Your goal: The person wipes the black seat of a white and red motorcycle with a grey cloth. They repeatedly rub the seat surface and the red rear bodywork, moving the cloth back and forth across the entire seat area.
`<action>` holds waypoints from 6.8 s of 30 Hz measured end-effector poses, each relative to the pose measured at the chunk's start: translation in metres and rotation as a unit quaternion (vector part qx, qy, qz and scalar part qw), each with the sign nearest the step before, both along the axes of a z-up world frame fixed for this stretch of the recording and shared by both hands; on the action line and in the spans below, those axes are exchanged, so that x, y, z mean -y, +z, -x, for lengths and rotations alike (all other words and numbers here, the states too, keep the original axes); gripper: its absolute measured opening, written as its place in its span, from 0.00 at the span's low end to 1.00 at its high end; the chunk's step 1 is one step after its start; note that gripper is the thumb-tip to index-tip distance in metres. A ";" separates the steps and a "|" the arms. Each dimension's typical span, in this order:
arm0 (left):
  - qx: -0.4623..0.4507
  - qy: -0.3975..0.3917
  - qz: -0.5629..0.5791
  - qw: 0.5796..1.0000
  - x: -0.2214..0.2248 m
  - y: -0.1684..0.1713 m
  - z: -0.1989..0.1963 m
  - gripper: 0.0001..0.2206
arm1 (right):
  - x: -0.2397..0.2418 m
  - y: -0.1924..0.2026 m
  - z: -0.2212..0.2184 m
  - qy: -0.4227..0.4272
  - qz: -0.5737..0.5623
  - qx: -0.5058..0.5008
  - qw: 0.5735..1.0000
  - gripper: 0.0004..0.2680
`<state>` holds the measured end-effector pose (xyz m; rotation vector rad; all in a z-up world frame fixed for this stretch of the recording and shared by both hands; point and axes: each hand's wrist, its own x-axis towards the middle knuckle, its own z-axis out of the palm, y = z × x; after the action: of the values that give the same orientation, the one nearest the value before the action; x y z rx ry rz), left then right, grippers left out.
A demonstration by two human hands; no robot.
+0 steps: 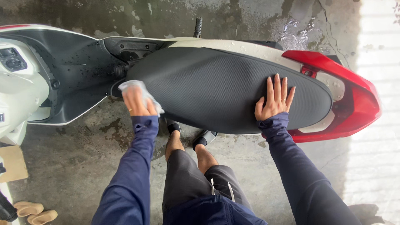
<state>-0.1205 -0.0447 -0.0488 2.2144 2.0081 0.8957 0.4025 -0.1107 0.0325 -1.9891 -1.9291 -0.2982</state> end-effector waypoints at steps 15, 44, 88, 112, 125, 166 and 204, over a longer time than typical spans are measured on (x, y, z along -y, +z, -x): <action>-0.070 -0.250 -0.021 0.965 0.112 -0.048 -0.159 0.31 | 0.001 0.006 0.002 -0.002 0.013 0.000 1.000 0.31; -0.027 -0.207 0.029 0.978 0.002 0.062 -0.323 0.38 | 0.000 0.004 0.006 -0.009 0.019 0.004 1.000 0.31; -0.122 -0.134 -0.034 0.983 -0.050 0.077 -0.175 0.31 | 0.001 0.006 0.006 0.000 0.023 -0.003 1.000 0.31; 0.036 -0.168 0.123 0.977 0.046 0.038 -0.296 0.34 | -0.005 0.004 0.022 -0.031 -0.042 -0.118 0.992 0.26; -0.117 -0.208 0.131 0.962 -0.010 0.039 -0.205 0.37 | 0.012 0.005 0.079 -0.035 0.088 0.045 0.994 0.30; -0.129 -0.223 0.085 0.962 -0.010 0.028 -0.201 0.34 | -0.054 0.024 0.052 -0.091 0.042 0.041 0.994 0.26; -0.137 -0.090 0.161 0.973 0.025 0.039 -0.240 0.32 | -0.060 0.016 -0.031 0.045 0.045 -0.001 0.998 0.26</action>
<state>0.1198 -0.0702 -0.0098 2.3762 1.8444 0.2359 0.4335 -0.0504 0.0485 -1.9503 -2.0574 -0.1890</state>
